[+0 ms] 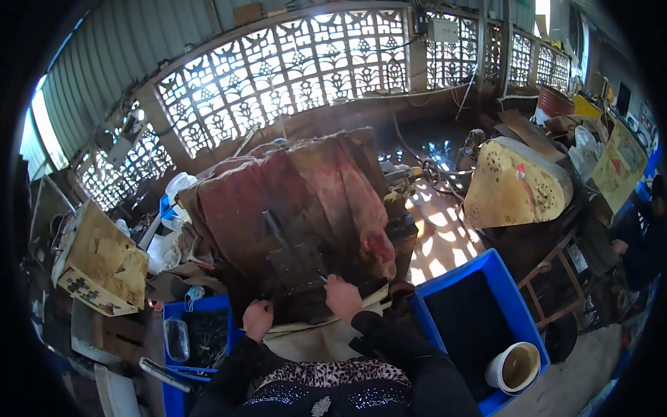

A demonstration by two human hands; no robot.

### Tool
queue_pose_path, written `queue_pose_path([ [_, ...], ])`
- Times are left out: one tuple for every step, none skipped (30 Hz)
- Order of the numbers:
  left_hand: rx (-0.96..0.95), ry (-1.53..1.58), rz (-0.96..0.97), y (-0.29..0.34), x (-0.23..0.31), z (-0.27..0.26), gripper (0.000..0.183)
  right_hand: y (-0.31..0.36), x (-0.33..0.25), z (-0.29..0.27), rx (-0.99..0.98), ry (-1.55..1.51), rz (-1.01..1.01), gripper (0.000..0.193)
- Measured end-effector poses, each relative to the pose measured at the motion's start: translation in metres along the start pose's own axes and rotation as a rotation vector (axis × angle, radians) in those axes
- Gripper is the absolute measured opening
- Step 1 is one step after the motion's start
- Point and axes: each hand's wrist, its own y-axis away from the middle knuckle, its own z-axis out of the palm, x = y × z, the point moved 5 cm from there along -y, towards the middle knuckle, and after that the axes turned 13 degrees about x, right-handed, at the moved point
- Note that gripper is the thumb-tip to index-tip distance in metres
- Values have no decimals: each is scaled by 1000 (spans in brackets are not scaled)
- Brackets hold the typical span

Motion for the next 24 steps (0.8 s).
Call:
queue_pose_path([
  [3,-3,-4,2,-1,0,13,1,0,0,-3,-4,-4,16],
  [-2,-15,-6,3,-1,0,13,2,-1,0,-10,-6,1,16],
  [-8,-25,-6,4,-1,1,13,2,0,-1,-15,-6,7,17],
  [-14,-35,-6,4,-1,2,13,3,0,-1,-21,-7,14,17],
  [-13,-36,-6,3,-2,2,13,2,1,1,-21,-9,13,17],
  [-7,-30,3,1,-2,1,13,1,1,2,7,-8,-5,17],
  [0,-24,13,-1,-1,1,13,-1,1,3,35,-7,-24,18],
  [4,-19,20,0,-2,1,13,0,0,2,60,-6,-42,19],
  [2,-21,17,1,-3,2,13,1,0,2,56,-8,-41,19],
  [5,-21,22,1,-4,3,13,1,0,2,57,-7,-33,19],
  [8,-21,27,1,-4,3,13,1,1,1,58,-6,-26,19],
  [11,-21,32,2,-4,3,14,2,1,0,60,-5,-19,19],
  [14,-22,32,2,-3,3,14,2,0,-1,60,-7,-21,19],
  [11,-26,19,3,-2,2,14,2,1,-1,47,1,-10,20],
  [8,-30,6,4,0,2,14,3,2,-1,33,9,0,20],
  [5,-33,-9,4,0,2,14,3,2,-1,18,18,9,20],
  [8,-32,-15,4,-1,2,14,2,2,0,15,19,4,20],
  [15,-34,-7,3,-2,1,14,2,0,1,21,14,-2,20],
  [22,-37,0,2,-3,-1,14,2,-1,2,25,9,-10,20],
  [29,-41,4,2,-4,-2,14,2,-3,3,28,3,-18,21],
  [33,-43,-10,1,-5,-2,14,2,-3,5,18,1,-28,21],
  [34,-35,0,1,-3,-1,14,1,-1,5,18,14,-19,21],
  [35,-30,6,1,-2,-2,14,1,-1,5,13,25,-11,21],
  [37,-25,11,1,0,-3,15,1,-1,5,8,36,-5,21],
])
